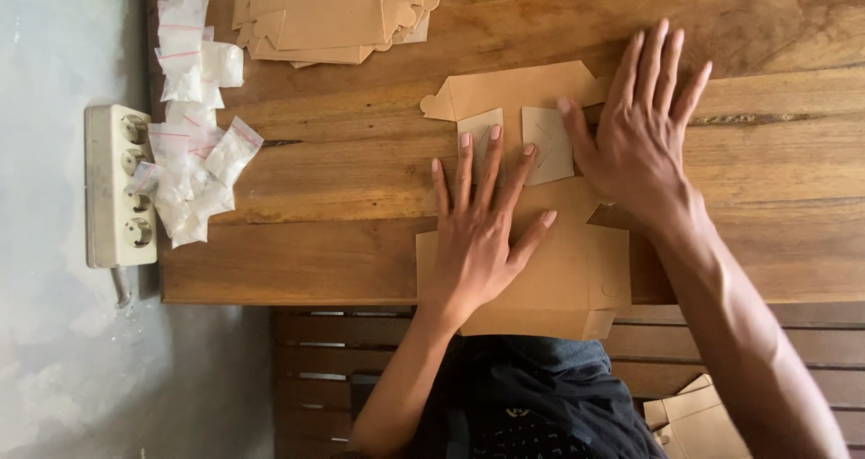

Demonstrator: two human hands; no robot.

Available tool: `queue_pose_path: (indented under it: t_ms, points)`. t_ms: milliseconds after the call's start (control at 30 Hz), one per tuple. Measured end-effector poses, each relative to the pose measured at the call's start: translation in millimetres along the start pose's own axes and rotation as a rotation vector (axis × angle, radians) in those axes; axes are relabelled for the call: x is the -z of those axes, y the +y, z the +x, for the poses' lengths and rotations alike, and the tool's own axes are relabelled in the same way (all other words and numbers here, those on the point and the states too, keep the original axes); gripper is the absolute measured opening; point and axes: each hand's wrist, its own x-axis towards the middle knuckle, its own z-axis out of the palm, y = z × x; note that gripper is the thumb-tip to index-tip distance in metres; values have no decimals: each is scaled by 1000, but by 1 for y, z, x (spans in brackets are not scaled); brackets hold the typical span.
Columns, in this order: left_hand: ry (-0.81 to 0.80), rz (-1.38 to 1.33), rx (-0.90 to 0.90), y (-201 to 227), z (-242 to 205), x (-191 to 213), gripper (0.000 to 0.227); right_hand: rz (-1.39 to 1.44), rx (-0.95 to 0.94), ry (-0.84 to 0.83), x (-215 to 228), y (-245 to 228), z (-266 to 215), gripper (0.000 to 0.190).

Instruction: The person folds flat cardboard pieces along pre-scored lines to form small box-like structures. They repeatedly press and crease the cardboard, flip pieces over, and stack the folded items on the table.

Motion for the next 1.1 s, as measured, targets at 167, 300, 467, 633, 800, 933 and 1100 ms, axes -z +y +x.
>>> queue_pose_path:
  t_ms: [167,300,467,633,800,933,1100]
  points:
    - [-22,33,4,1,1,5,74,10,-4,-26,6,-9,-42,93]
    - [-37,24,4,0,0,2,75,-2,-26,45,-1,-12,-70,84]
    - [-23,22,-5,-1,0,2,76,6,-19,83,-4,-10,-69,85]
    - [19,27,-12,-1,-2,-2,76,10,-68,-26,3,-11,-48,92]
    - [50,37,-23,0,-2,-1,73,3,-108,-87,6,-12,-18,98]
    - [43,-5,-13,0,-2,0,73,9,-141,-68,2,-10,3,102]
    - [15,-16,-12,0,-1,1,73,15,-90,-36,-2,-3,-1,98]
